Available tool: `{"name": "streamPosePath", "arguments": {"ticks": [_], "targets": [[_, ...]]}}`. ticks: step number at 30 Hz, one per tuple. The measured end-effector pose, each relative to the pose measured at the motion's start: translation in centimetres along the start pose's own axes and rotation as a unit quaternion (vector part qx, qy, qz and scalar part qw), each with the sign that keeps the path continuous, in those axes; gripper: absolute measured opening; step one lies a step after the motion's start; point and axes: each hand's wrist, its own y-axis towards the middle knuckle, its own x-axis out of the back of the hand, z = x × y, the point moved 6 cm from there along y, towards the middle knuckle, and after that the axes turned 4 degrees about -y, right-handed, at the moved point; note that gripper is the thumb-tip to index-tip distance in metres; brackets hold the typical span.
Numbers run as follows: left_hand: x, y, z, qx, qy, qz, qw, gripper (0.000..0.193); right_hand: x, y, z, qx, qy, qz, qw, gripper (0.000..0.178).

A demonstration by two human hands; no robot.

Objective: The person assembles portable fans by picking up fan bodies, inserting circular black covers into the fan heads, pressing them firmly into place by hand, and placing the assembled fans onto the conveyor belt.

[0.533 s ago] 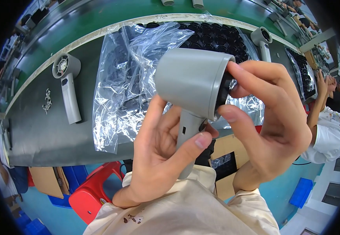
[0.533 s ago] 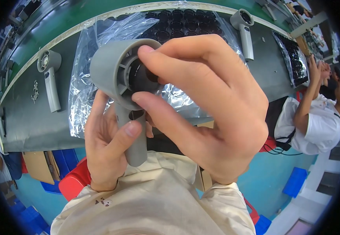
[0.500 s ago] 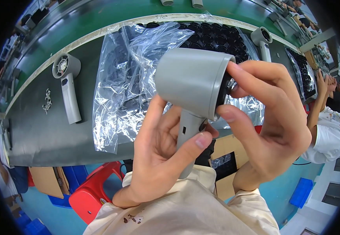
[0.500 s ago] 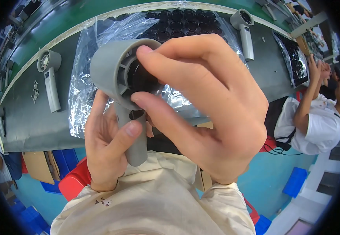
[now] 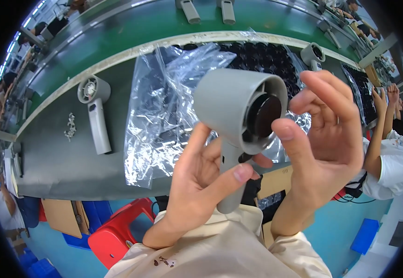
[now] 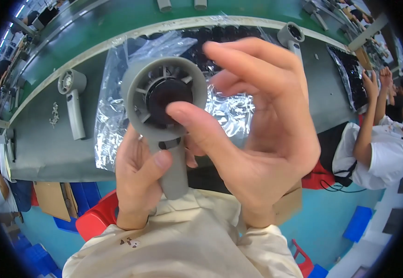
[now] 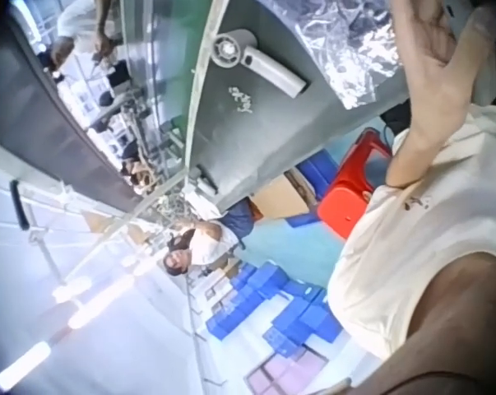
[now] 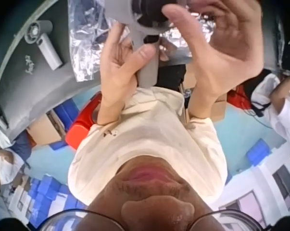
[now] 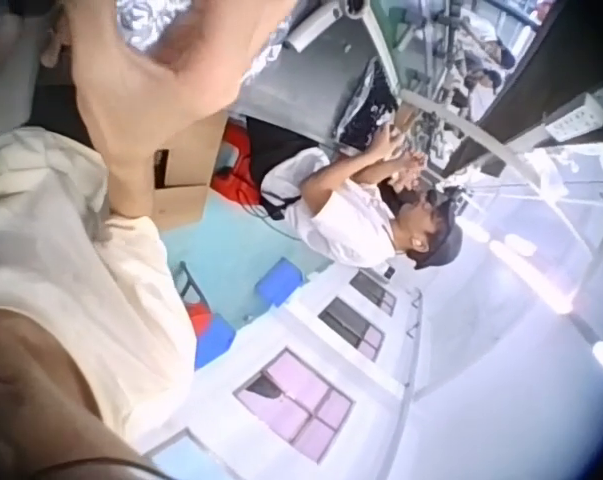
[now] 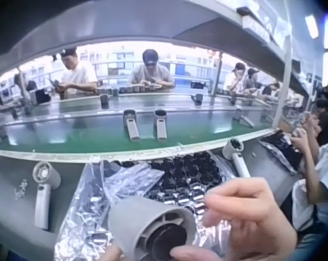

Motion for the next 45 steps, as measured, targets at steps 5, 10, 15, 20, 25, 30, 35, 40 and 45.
{"name": "streamPosePath", "arguments": {"ticks": [5,10,15,20,25,30,35,40,45], "targets": [[0.4,0.3,-0.3,0.015,0.072,-0.048,0.996,0.058,-3.5,-2.6,-1.6,-0.289,0.25,0.057,0.922,0.044],[0.2,-0.8,-3.8,0.083,0.535,-0.079,0.837,0.059,-4.3,-3.2,-1.5,-0.275,0.254,0.019,0.927,0.043],[-1.3,0.2,-5.4,-0.231,0.409,-0.096,0.878,0.062,-4.9,-3.3,0.0,-0.236,0.27,0.042,0.932,0.05],[-0.5,-0.1,-4.6,-0.368,0.389,-0.083,0.84,0.056,-4.5,-3.2,0.8,-0.136,0.187,0.007,0.973,0.05],[2.0,1.0,-3.7,-0.355,0.3,-0.081,0.882,0.041,-5.4,-4.0,-1.6,-0.168,0.196,0.023,0.966,0.051],[1.3,0.2,-3.3,-0.358,0.18,-0.064,0.914,0.048,-5.9,-4.4,-0.1,-0.132,0.216,-0.018,0.967,0.065],[0.5,0.2,-4.0,-0.414,0.394,-0.001,0.821,0.062,-5.9,-4.2,0.3,-0.138,0.201,-0.042,0.969,0.071],[0.3,-0.5,-4.1,-0.434,0.414,0.011,0.8,0.056,-5.9,-4.0,0.5,-0.081,0.216,-0.032,0.972,0.069],[0.0,-0.7,-3.8,-0.468,0.343,-0.101,0.809,0.03,-6.4,-4.1,0.0,-0.192,0.256,-0.035,0.947,0.059]]}}
